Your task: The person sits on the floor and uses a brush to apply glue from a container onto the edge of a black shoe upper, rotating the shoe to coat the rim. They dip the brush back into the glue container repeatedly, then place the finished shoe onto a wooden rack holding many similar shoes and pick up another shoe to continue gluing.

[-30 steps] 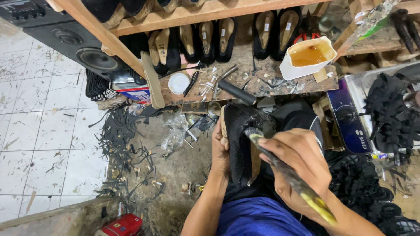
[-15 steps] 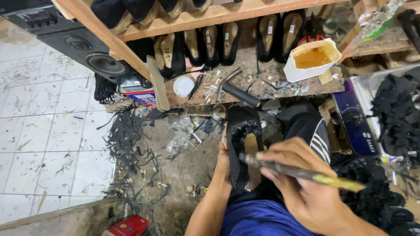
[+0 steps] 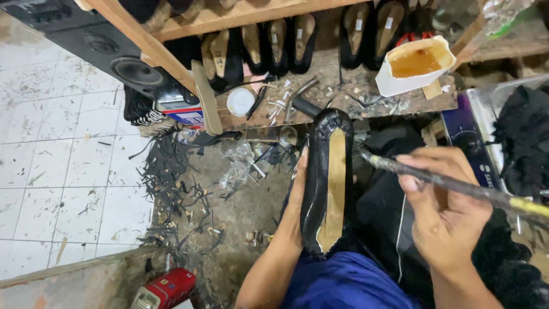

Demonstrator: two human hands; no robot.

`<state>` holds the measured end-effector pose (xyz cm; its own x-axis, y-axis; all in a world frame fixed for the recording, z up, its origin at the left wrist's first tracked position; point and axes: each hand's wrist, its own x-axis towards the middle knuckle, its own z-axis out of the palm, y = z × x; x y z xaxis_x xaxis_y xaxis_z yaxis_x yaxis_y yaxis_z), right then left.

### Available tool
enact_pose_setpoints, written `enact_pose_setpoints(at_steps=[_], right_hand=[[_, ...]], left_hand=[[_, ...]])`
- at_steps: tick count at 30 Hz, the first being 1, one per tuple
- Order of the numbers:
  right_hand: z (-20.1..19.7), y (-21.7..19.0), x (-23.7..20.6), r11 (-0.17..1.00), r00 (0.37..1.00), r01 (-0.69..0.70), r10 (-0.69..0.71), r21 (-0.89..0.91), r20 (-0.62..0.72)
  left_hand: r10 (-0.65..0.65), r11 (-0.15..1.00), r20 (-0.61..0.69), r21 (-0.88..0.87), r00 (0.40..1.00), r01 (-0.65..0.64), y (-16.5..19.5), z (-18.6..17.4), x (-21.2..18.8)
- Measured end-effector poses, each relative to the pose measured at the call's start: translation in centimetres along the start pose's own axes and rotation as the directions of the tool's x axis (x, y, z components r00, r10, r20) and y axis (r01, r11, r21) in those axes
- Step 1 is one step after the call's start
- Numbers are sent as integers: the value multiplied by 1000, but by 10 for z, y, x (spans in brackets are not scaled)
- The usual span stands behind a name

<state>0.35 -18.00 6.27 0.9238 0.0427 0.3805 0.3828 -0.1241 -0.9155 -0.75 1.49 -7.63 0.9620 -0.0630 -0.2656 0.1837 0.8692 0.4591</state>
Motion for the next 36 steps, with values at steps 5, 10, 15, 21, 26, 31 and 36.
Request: enact_pose_setpoints(at_steps=[5, 10, 15, 21, 26, 31, 36], right_hand=[[10, 31, 49, 897, 913, 383, -332, -220, 236], [30, 29, 41, 886, 862, 417, -315, -203, 397], [28, 15, -3, 985, 770, 131, -175, 116, 614], [32, 28, 5, 934, 821, 356, -305, -14, 482], [12, 41, 31, 960, 703, 277, -232, 42, 672], [-3, 142, 158, 939, 968, 232, -198, -254, 153], [-13, 207, 208, 287, 792, 571, -440, -769, 424]], left_hand=[[-32, 999, -88, 29, 996, 35, 7, 33, -2], [35, 975, 90, -223, 995, -15, 14, 35, 21], [33, 992, -159, -113, 987, -52, 36, 21, 25], [16, 994, -145, -101, 989, -31, 24, 11, 29], [99, 983, -17, -152, 995, -100, 25, 1, 33], [201, 975, 84, -114, 976, -191, 17, 12, 14], [105, 961, 190, -273, 976, -50, 28, 35, -8]])
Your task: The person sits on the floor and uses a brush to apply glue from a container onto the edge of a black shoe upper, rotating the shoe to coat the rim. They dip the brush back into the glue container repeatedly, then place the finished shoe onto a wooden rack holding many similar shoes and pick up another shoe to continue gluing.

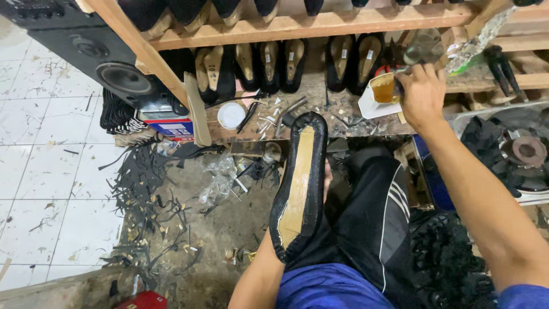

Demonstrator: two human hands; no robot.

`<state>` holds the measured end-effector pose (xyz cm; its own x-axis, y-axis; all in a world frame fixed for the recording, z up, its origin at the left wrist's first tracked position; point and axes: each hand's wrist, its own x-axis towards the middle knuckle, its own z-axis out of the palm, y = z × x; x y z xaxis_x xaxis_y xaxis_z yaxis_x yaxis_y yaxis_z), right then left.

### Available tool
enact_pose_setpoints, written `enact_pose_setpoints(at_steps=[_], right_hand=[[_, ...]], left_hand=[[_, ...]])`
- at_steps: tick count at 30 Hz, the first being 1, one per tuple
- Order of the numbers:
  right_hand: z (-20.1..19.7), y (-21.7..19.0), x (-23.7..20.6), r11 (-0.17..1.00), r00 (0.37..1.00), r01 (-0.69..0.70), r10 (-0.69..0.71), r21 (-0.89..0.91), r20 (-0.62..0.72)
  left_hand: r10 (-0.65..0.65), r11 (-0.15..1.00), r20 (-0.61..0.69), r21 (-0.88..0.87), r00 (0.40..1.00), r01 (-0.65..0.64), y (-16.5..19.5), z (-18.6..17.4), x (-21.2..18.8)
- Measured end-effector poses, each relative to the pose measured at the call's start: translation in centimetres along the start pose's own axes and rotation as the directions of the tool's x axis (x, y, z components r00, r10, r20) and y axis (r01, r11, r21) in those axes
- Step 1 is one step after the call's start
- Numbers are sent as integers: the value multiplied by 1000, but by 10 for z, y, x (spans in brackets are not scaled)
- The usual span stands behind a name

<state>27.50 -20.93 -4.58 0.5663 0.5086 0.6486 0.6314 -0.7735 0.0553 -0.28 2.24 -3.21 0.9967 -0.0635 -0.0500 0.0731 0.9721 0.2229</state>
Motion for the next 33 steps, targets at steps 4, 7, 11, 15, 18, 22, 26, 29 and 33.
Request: enact_pose_setpoints(at_steps=[4, 7, 11, 15, 18, 22, 26, 29, 33], right_hand=[[-6, -5, -4, 985, 991, 73, -54, -157, 121], [-28, -31, -7, 825, 938, -339, 260, 451, 230], [-64, -84, -21, -224, 831, -526, 73, 821, 552], [-76, -116, -44, -671, 808, -503, -141, 545, 573], [-73, -118, -65, -715, 842, -389, -20, 581, 539], [-79, -118, -97, -617, 852, -268, 207, 740, 481], [-104, -129, -124, -436, 756, -389, 352, 811, 552], [-135, -132, -148, -102, 852, -465, 217, 879, 476], [-144, -164, -173, -546, 656, -322, 460, 773, 598]], left_hand=[[-97, 957, 117, -263, 988, 125, 7, 18, -5], [-192, 819, 260, -489, 946, 300, 7, 27, -6], [-336, 564, 395, -643, 855, 519, 0, 38, -5], [-444, 473, 335, -700, 831, 535, -20, 52, -1], [-334, 774, 6, -569, 943, 278, -32, 57, -5], [2, 958, 7, -286, 1000, 0, -35, 51, -10], [116, 973, -128, -184, 985, -139, -35, 45, -4], [57, 998, -273, 3, 960, -58, -36, 52, 5], [-43, 965, -307, 234, 951, 119, -47, 69, 22]])
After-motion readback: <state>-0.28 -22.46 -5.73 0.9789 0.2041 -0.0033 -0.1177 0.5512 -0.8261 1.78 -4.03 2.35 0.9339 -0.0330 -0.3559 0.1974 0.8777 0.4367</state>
